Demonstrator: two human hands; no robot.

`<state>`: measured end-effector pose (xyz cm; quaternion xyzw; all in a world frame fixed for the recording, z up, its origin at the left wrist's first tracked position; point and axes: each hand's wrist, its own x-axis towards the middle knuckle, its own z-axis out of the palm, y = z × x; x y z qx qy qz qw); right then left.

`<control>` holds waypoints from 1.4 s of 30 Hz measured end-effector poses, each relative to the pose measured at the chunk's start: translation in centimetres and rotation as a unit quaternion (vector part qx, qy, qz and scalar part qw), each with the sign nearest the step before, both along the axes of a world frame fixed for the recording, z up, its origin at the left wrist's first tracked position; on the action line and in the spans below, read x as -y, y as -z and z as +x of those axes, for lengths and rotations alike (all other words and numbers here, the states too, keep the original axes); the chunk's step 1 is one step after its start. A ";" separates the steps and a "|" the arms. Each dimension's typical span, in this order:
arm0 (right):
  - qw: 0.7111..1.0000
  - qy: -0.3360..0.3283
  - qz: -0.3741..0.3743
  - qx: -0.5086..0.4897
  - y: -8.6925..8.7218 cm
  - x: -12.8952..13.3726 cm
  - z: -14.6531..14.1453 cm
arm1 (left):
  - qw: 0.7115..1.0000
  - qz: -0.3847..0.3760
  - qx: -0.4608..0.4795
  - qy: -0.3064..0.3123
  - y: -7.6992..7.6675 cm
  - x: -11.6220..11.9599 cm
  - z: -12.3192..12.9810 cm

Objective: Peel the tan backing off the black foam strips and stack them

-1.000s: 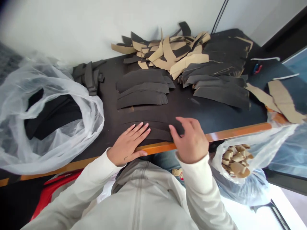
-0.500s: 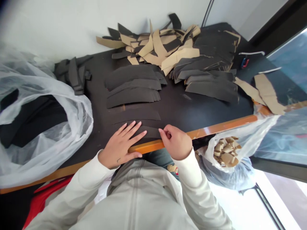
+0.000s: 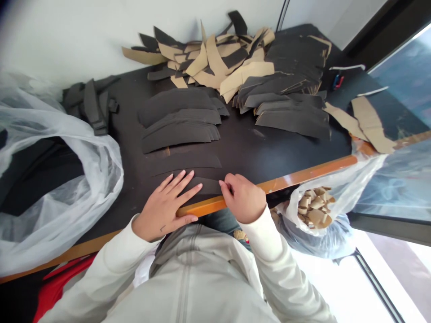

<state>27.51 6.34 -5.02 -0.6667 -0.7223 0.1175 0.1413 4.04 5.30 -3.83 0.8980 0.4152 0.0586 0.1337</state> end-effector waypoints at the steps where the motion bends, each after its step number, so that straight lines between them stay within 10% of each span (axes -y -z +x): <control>1: 1.000 -0.002 0.000 0.005 0.0 0.0 0.0 | 1.000 0.003 -0.004 -0.004 -0.2 0.1 0.2; 15: 0.976 0.023 -0.141 0.162 -2.0 -0.1 2.1 | 0.999 0.028 0.015 0.014 1.5 0.3 4.4; 20: 0.994 0.040 0.038 0.094 -2.7 1.3 3.4 | 0.999 0.026 0.029 0.011 1.3 0.6 4.8; 24: 0.978 -0.070 0.184 -0.067 -1.2 2.4 0.7 | 0.999 0.034 0.030 -0.006 1.4 1.1 6.1; 32: 0.961 -0.131 0.214 -0.113 3.0 3.7 -0.4 | 0.996 0.069 0.045 0.019 0.3 2.8 4.4; 42: 0.958 -0.148 0.238 0.058 4.3 3.8 -2.6 | 0.983 0.103 -0.026 -0.151 1.8 5.0 0.3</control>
